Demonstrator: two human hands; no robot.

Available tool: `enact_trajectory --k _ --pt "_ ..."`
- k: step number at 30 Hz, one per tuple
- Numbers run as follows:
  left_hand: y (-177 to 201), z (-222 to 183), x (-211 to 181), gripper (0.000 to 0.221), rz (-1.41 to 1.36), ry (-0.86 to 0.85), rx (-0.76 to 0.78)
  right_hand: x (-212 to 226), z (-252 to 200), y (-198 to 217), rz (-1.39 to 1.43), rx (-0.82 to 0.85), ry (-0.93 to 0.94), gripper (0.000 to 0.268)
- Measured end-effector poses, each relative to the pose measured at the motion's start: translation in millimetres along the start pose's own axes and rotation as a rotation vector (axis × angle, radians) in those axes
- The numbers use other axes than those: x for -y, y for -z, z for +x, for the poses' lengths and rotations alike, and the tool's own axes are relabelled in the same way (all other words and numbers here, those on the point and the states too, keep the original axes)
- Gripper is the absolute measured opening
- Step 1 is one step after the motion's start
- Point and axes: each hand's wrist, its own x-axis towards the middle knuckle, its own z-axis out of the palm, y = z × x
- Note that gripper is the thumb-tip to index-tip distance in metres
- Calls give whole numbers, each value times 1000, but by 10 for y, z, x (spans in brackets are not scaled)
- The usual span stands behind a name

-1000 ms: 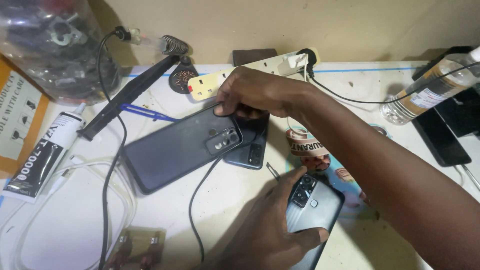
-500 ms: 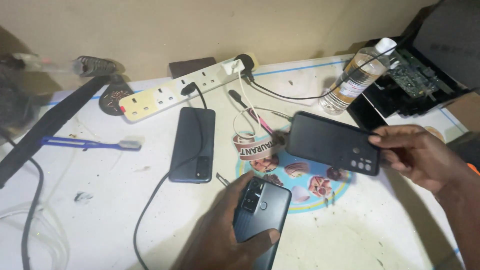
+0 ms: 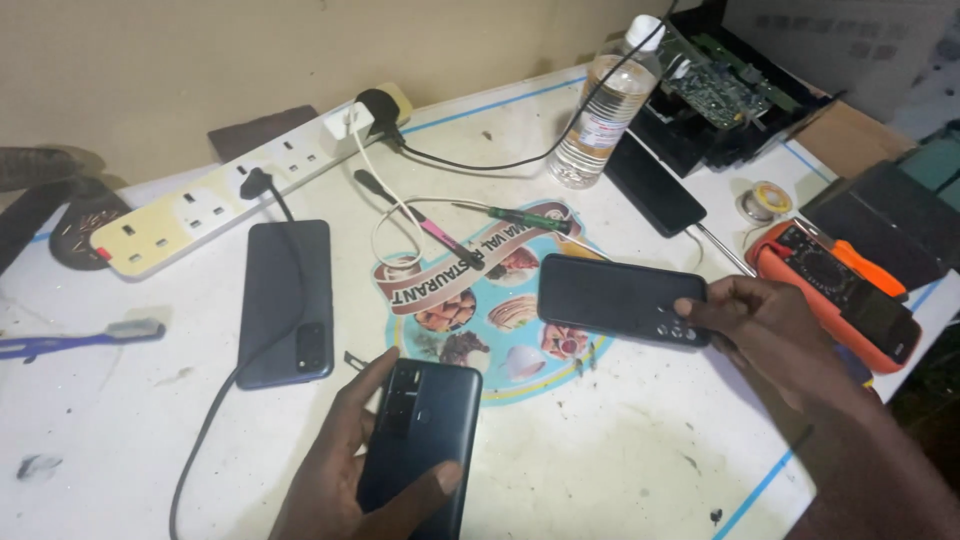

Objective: Using a prying tool to remove the back cover of a smartphone for repair.

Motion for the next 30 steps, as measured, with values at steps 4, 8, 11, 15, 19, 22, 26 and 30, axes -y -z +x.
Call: enact_trajectory --k 4,8,11,15,19,22,26,30 --pt "67 123 146 113 -7 -13 -104 96 -129 -206 49 -88 25 38" --pt "123 226 299 121 155 -63 -116 285 -326 -288 147 -128 1 31" --pt "27 100 194 113 26 -56 -134 233 -297 -271 34 -137 62 22" --pt "6 -57 116 103 -97 -67 -128 21 -422 -289 -83 -197 116 12" --pt "38 -81 10 105 -190 -57 -30 142 -459 -185 -76 -121 30 23" --pt "81 -136 -180 102 -183 48 25 206 -342 -182 -160 -21 126 18" --pt "156 -149 -228 100 -59 84 129 488 -221 -350 -234 286 191 14" --pt "191 -106 -188 99 -102 61 196 800 -329 -687 -556 269 261 21"
